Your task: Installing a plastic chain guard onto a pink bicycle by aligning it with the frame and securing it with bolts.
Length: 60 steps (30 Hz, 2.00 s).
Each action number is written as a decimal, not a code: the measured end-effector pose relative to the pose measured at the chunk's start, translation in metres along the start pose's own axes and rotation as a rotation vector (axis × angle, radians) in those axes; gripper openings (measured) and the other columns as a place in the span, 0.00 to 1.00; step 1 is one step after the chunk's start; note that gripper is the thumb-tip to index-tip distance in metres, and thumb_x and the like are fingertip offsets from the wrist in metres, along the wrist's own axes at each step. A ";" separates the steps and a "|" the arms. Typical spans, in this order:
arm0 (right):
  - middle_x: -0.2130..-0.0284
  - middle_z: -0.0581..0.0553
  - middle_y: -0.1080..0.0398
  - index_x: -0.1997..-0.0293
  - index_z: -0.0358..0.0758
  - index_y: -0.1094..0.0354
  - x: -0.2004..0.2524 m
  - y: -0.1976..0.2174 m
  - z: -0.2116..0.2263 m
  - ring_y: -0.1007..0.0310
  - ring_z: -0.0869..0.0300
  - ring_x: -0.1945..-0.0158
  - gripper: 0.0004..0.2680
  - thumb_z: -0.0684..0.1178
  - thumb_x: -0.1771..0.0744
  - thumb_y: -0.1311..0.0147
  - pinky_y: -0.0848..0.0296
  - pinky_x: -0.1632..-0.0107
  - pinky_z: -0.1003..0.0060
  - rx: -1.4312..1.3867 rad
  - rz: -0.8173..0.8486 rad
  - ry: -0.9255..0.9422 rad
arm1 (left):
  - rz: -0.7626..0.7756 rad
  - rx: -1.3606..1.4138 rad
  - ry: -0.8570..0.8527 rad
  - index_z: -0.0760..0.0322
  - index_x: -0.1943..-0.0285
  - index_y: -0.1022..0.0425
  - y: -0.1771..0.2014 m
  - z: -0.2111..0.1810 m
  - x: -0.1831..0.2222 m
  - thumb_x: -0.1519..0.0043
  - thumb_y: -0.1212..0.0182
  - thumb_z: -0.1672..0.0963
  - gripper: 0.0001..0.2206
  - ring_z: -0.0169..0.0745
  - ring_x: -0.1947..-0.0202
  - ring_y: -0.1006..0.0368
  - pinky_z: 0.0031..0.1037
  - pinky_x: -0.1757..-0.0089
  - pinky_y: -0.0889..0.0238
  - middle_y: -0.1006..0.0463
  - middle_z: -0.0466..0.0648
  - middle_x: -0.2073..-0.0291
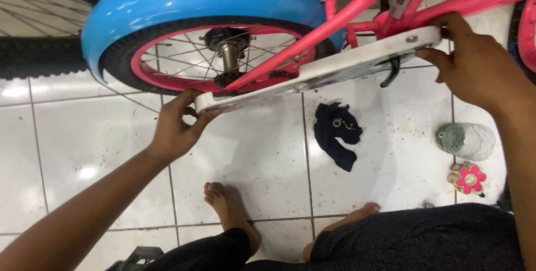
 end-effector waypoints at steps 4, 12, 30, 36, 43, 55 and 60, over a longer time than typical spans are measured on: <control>0.73 0.35 0.23 0.34 0.36 0.38 -0.001 0.002 -0.004 0.21 0.45 0.75 0.15 0.51 0.27 0.42 0.29 0.71 0.49 -0.038 0.001 -0.045 | -0.006 -0.009 -0.025 0.74 0.45 0.24 0.010 -0.006 -0.007 0.42 0.28 0.60 0.18 0.39 0.69 0.25 0.26 0.64 0.27 0.19 0.52 0.61; 0.66 0.33 0.23 0.34 0.35 0.40 0.000 0.006 -0.002 0.20 0.45 0.72 0.15 0.49 0.27 0.44 0.27 0.69 0.48 -0.107 0.020 -0.027 | 0.210 -0.054 0.082 0.70 0.46 0.22 -0.004 -0.011 -0.014 0.46 0.27 0.57 0.20 0.39 0.73 0.24 0.28 0.64 0.26 0.16 0.50 0.64; 0.69 0.32 0.23 0.30 0.37 0.40 0.000 0.009 -0.004 0.21 0.44 0.73 0.15 0.44 0.26 0.45 0.29 0.71 0.48 -0.100 0.023 -0.004 | 0.336 -0.090 0.206 0.66 0.67 0.20 -0.058 0.002 0.014 0.40 0.31 0.51 0.13 0.35 0.85 0.31 0.27 0.77 0.35 0.20 0.47 0.82; 0.64 0.31 0.22 0.27 0.36 0.42 0.001 0.007 -0.003 0.19 0.45 0.72 0.17 0.44 0.26 0.46 0.24 0.71 0.49 -0.024 0.011 -0.023 | 0.308 -0.066 0.088 0.66 0.67 0.23 -0.056 0.003 0.013 0.39 0.34 0.54 0.10 0.36 0.85 0.33 0.29 0.76 0.35 0.21 0.48 0.81; 0.74 0.38 0.22 0.31 0.36 0.36 -0.005 -0.001 -0.020 0.21 0.46 0.75 0.15 0.48 0.26 0.42 0.29 0.71 0.51 0.062 -0.051 0.040 | 0.144 -0.091 0.137 0.64 0.49 0.22 -0.018 -0.001 -0.011 0.40 0.31 0.56 0.12 0.37 0.79 0.28 0.28 0.76 0.35 0.19 0.48 0.74; 0.54 0.39 0.22 0.38 0.37 0.36 -0.008 0.004 -0.015 0.20 0.44 0.69 0.12 0.47 0.28 0.45 0.27 0.65 0.47 -0.063 0.063 -0.016 | 0.459 -0.359 0.245 0.56 0.46 0.19 0.009 -0.025 -0.048 0.42 0.32 0.51 0.17 0.42 0.79 0.27 0.32 0.71 0.35 0.18 0.50 0.76; 0.70 0.38 0.23 0.32 0.45 0.39 0.001 0.004 -0.017 0.23 0.47 0.71 0.15 0.49 0.28 0.46 0.31 0.65 0.50 -0.282 0.071 -0.081 | 0.473 -0.655 0.101 0.55 0.47 0.19 0.000 -0.054 -0.053 0.41 0.36 0.47 0.18 0.48 0.67 0.18 0.39 0.61 0.26 0.14 0.46 0.60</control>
Point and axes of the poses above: each hand's wrist, its own x-axis away from the middle knuckle, its own y-axis out of the back of the hand, z = x × y, the point moved 6 cm from there along -x, towards the middle knuckle
